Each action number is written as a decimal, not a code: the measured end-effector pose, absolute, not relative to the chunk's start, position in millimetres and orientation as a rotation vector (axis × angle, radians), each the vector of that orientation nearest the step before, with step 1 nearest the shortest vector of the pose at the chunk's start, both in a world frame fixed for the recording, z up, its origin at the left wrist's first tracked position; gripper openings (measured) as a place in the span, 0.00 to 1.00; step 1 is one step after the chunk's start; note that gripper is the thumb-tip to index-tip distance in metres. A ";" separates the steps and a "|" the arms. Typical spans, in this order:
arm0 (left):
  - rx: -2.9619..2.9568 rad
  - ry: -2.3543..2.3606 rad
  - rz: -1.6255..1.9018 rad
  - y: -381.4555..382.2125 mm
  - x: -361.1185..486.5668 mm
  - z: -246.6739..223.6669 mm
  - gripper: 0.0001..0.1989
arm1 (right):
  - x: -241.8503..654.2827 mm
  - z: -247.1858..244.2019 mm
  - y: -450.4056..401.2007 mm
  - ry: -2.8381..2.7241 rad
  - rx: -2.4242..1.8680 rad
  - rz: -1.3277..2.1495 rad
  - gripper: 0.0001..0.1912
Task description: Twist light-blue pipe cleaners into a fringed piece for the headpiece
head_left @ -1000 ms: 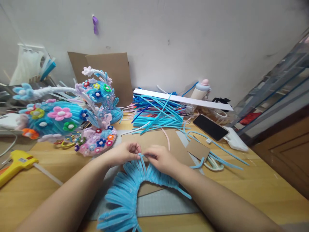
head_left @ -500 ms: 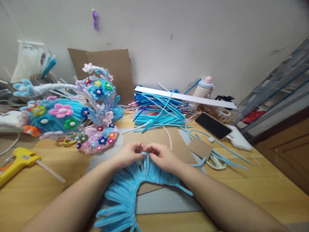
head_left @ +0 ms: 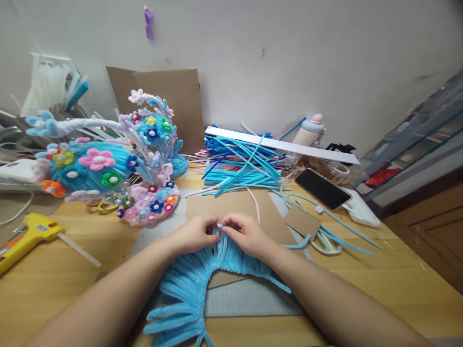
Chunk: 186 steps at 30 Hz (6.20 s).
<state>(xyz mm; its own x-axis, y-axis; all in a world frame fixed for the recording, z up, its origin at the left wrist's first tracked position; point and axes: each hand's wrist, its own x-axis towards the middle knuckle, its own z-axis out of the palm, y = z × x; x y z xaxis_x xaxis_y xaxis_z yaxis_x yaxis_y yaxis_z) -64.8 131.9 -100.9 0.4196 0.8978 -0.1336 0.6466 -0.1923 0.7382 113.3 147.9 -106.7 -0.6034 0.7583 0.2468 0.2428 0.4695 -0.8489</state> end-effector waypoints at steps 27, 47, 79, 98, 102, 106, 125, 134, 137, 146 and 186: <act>1.659 1.146 0.623 133.3 -74.0 -80.7 0.07 | 115.5 -108.3 152.3 -2.350 -0.770 0.792 0.07; 1.412 0.891 0.624 140.4 -73.8 -101.6 0.10 | 110.5 -102.9 141.9 -2.380 -0.771 0.791 0.05; 1.783 1.111 0.948 141.9 -66.6 -119.4 0.14 | 82.2 -100.6 143.6 -2.340 -0.781 0.558 0.06; 1.853 1.163 0.355 134.3 -100.0 -89.2 0.17 | 89.3 -106.1 144.0 -2.168 -0.735 0.761 0.08; 1.969 1.177 0.331 126.5 -98.4 -92.3 0.23 | 88.6 -112.4 147.1 -2.050 -0.813 0.849 0.06; 1.924 1.285 0.385 123.8 -95.9 -98.5 0.16 | 88.0 -116.8 149.1 -2.081 -0.807 0.755 0.05; 1.758 1.212 0.436 128.6 -110.4 -103.0 0.12 | 82.6 -112.4 143.9 -2.476 -0.955 0.350 0.09; 1.488 1.043 0.490 129.0 -109.4 -102.3 0.13 | 85.3 -114.4 149.8 -2.411 -0.838 0.508 0.09; 1.491 1.010 0.496 128.6 -108.7 -100.2 0.13 | 86.5 -114.5 149.2 -2.425 -0.844 0.495 0.09; 1.587 1.032 0.473 128.5 -109.5 -96.0 0.12 | 87.5 -116.8 148.7 -2.442 -0.858 0.474 0.08; 1.589 1.033 0.529 124.3 -95.9 -93.1 0.05 | 90.9 -114.0 150.9 -2.343 -0.728 0.715 0.09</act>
<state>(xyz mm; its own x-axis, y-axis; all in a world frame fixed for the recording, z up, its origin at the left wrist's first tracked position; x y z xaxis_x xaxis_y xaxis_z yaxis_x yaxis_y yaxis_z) -95.9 124.3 -93.1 0.5172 0.8361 -0.1829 0.3400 -0.0046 0.9404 90.9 150.9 -114.0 -0.6844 0.6335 0.3611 0.3238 0.7078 -0.6279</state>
